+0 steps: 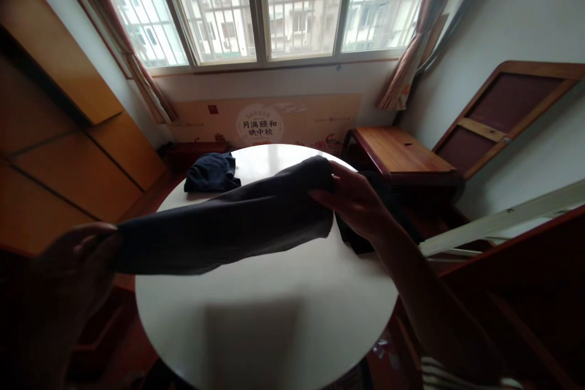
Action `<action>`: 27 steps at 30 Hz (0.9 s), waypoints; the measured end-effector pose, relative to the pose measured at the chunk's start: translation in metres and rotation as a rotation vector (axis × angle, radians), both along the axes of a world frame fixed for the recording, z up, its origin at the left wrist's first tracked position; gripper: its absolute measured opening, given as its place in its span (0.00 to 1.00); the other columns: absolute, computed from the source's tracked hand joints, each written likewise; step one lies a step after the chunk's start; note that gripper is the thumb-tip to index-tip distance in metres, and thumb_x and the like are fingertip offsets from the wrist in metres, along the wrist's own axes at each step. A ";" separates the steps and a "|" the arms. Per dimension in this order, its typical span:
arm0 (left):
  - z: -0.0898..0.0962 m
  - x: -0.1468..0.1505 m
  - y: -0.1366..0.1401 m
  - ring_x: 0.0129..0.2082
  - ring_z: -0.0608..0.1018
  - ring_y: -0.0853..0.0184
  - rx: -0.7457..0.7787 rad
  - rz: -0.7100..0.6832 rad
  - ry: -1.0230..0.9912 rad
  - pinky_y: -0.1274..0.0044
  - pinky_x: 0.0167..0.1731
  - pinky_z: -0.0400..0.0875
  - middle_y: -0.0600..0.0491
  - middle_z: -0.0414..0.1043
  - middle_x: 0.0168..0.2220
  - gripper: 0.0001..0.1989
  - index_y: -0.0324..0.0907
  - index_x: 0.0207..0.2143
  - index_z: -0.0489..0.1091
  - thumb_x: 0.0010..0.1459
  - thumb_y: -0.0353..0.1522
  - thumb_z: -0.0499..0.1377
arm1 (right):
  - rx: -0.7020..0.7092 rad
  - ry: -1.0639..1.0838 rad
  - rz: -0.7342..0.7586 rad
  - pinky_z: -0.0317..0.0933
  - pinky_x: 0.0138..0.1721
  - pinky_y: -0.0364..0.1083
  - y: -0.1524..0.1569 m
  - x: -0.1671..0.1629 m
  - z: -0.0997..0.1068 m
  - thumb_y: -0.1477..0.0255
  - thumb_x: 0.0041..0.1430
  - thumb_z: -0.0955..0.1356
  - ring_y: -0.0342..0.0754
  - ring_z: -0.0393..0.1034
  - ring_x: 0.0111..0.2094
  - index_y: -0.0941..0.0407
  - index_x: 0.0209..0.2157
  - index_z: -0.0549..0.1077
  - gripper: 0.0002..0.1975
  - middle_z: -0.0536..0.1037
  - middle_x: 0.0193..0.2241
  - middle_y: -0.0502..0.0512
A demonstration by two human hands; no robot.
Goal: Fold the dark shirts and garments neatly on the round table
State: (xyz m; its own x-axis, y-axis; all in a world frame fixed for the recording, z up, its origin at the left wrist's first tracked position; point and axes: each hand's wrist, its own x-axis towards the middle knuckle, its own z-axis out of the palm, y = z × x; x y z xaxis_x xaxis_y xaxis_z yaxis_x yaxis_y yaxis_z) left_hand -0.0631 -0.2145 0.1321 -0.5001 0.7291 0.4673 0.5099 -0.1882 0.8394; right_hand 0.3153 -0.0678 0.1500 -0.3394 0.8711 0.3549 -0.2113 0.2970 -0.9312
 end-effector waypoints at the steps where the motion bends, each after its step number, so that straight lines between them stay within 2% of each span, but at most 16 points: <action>1: 0.013 0.000 0.002 0.24 0.75 0.71 0.029 0.024 0.005 0.85 0.17 0.66 0.59 0.73 0.27 0.07 0.51 0.34 0.76 0.50 0.37 0.68 | 0.033 0.014 -0.052 0.74 0.43 0.49 -0.010 0.004 0.008 0.68 0.50 0.77 0.50 0.77 0.43 0.47 0.48 0.76 0.22 0.81 0.39 0.49; 2: 0.023 0.001 0.008 0.24 0.75 0.72 0.056 0.019 -0.017 0.85 0.18 0.67 0.59 0.74 0.27 0.08 0.50 0.34 0.76 0.49 0.36 0.69 | 0.056 0.024 -0.098 0.74 0.41 0.48 -0.017 0.007 0.015 0.68 0.51 0.77 0.49 0.77 0.41 0.46 0.47 0.76 0.21 0.81 0.38 0.49; 4: 0.036 0.001 0.030 0.23 0.75 0.72 0.101 -0.085 -0.132 0.85 0.19 0.68 0.59 0.74 0.26 0.11 0.48 0.36 0.76 0.49 0.36 0.70 | 0.071 0.022 -0.156 0.75 0.38 0.48 -0.017 0.010 0.019 0.67 0.52 0.77 0.48 0.77 0.38 0.46 0.47 0.76 0.19 0.81 0.37 0.49; 6: 0.035 0.000 0.066 0.23 0.75 0.73 0.104 -0.248 -0.281 0.85 0.21 0.69 0.58 0.75 0.26 0.14 0.44 0.38 0.75 0.49 0.36 0.70 | 0.044 0.005 -0.175 0.75 0.37 0.49 0.001 0.008 0.011 0.65 0.53 0.76 0.49 0.77 0.36 0.47 0.48 0.76 0.20 0.81 0.36 0.51; 7: 0.028 -0.001 0.087 0.24 0.75 0.73 0.076 -0.318 -0.348 0.84 0.23 0.70 0.57 0.76 0.26 0.17 0.41 0.40 0.75 0.48 0.36 0.71 | 0.009 -0.011 -0.180 0.75 0.37 0.49 0.014 0.006 0.002 0.64 0.54 0.76 0.49 0.77 0.36 0.48 0.49 0.75 0.20 0.81 0.36 0.51; 9: 0.004 -0.001 0.132 0.26 0.77 0.72 -0.023 -0.394 -0.444 0.82 0.26 0.72 0.55 0.76 0.27 0.21 0.38 0.40 0.73 0.45 0.36 0.73 | -0.111 -0.069 -0.204 0.75 0.37 0.49 0.046 -0.001 -0.024 0.62 0.54 0.75 0.50 0.77 0.35 0.52 0.48 0.76 0.20 0.81 0.34 0.53; 12: -0.049 0.003 0.185 0.23 0.76 0.71 -0.235 -0.328 -0.495 0.81 0.24 0.70 0.54 0.74 0.26 0.25 0.36 0.41 0.71 0.44 0.38 0.73 | -0.405 -0.287 -0.281 0.72 0.36 0.47 0.088 -0.016 -0.069 0.65 0.53 0.76 0.50 0.77 0.34 0.58 0.46 0.75 0.21 0.81 0.33 0.58; 14: -0.083 0.007 0.203 0.25 0.77 0.70 -0.415 -0.328 -0.456 0.78 0.26 0.72 0.51 0.75 0.29 0.27 0.36 0.44 0.69 0.46 0.39 0.72 | -0.563 -0.444 -0.324 0.70 0.33 0.45 0.104 -0.025 -0.094 0.69 0.50 0.77 0.50 0.76 0.35 0.60 0.50 0.71 0.27 0.80 0.36 0.60; 16: -0.108 0.008 0.208 0.27 0.78 0.68 -0.501 -0.351 -0.416 0.77 0.28 0.73 0.49 0.75 0.32 0.30 0.36 0.48 0.67 0.47 0.39 0.72 | -0.620 -0.515 -0.333 0.68 0.30 0.43 0.113 -0.030 -0.108 0.74 0.47 0.77 0.49 0.75 0.35 0.58 0.54 0.68 0.32 0.79 0.38 0.60; 18: -0.123 0.004 0.209 0.28 0.77 0.68 -0.500 -0.367 -0.380 0.77 0.28 0.72 0.49 0.75 0.32 0.33 0.36 0.51 0.65 0.46 0.38 0.72 | -0.605 -0.522 -0.301 0.65 0.28 0.40 0.118 -0.029 -0.115 0.77 0.48 0.75 0.47 0.75 0.34 0.56 0.55 0.66 0.32 0.79 0.37 0.57; 20: -0.131 -0.006 0.210 0.26 0.76 0.68 -0.480 -0.354 -0.333 0.79 0.26 0.71 0.50 0.74 0.32 0.34 0.37 0.53 0.63 0.47 0.38 0.72 | -0.550 -0.533 -0.263 0.64 0.27 0.39 0.122 -0.024 -0.117 0.77 0.51 0.73 0.45 0.74 0.32 0.56 0.57 0.65 0.31 0.78 0.34 0.53; 22: -0.134 -0.016 0.214 0.26 0.75 0.69 -0.446 -0.305 -0.268 0.79 0.25 0.70 0.51 0.74 0.32 0.31 0.37 0.53 0.64 0.50 0.38 0.70 | -0.433 -0.592 -0.264 0.64 0.27 0.39 0.128 -0.018 -0.118 0.76 0.55 0.71 0.45 0.74 0.31 0.56 0.58 0.63 0.29 0.77 0.32 0.52; 24: -0.133 -0.023 0.217 0.26 0.75 0.68 -0.383 -0.222 -0.113 0.77 0.28 0.71 0.51 0.73 0.32 0.23 0.37 0.49 0.66 0.53 0.36 0.67 | -0.278 -0.718 -0.332 0.67 0.31 0.42 0.132 -0.016 -0.119 0.74 0.57 0.69 0.47 0.74 0.32 0.56 0.57 0.65 0.26 0.77 0.32 0.53; 27: -0.127 -0.013 0.210 0.31 0.77 0.65 -0.209 -0.161 0.272 0.71 0.38 0.74 0.47 0.74 0.38 0.13 0.37 0.46 0.69 0.59 0.33 0.60 | -0.017 -0.933 -0.490 0.68 0.43 0.49 0.130 -0.024 -0.117 0.74 0.60 0.67 0.52 0.75 0.39 0.59 0.53 0.70 0.19 0.78 0.38 0.60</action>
State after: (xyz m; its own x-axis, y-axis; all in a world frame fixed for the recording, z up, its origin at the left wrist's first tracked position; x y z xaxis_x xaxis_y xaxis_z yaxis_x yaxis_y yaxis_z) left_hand -0.0757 -0.0045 0.0052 -0.2497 0.8818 0.4001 0.6975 -0.1228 0.7060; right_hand 0.2909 0.0619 0.0334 -0.0817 0.9893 0.1209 0.7308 0.1420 -0.6676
